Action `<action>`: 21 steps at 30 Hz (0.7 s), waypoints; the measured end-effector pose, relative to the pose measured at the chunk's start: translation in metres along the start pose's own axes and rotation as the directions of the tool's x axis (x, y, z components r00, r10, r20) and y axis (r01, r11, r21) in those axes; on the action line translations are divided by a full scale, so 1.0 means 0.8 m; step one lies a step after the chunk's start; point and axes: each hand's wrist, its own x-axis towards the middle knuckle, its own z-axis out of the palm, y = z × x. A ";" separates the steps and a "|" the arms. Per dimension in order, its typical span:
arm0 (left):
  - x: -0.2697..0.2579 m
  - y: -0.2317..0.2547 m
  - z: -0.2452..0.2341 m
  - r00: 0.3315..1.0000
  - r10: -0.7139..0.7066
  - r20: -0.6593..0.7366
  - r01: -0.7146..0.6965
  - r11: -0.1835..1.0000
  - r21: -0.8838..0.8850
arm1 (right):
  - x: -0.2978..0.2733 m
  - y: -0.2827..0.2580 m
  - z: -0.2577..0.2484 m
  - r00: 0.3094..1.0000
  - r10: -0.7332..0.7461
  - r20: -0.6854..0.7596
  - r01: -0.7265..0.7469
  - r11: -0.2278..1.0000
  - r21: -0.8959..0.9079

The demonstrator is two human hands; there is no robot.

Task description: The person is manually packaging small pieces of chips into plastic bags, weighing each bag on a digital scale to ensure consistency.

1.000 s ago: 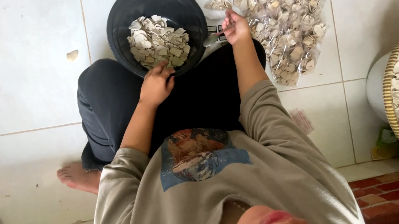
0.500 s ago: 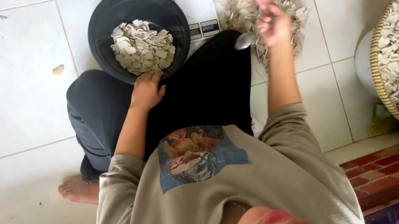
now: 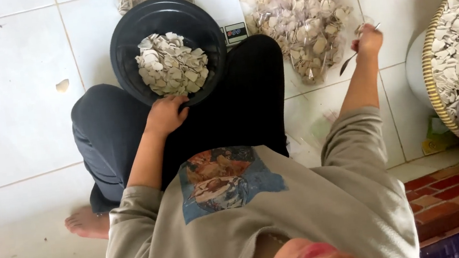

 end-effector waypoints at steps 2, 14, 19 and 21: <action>0.001 -0.001 0.002 1.000 0.003 0.003 -0.003 1.000 0.005 | -0.036 0.008 0.007 0.997 0.061 0.044 -0.059 0.997 -0.044; -0.004 0.001 -0.003 0.999 0.029 0.034 -0.029 0.999 -0.016 | -0.070 0.059 -0.008 0.994 -0.104 -0.020 0.096 0.964 -0.246; -0.007 0.000 -0.003 0.996 0.047 0.082 -0.046 0.999 -0.009 | -0.208 0.117 -0.060 0.891 -0.291 0.348 0.449 0.455 -0.769; -0.004 -0.004 -0.001 0.992 0.037 0.119 -0.036 0.999 -0.013 | -0.307 0.131 -0.065 0.971 0.029 0.237 0.197 0.464 -0.864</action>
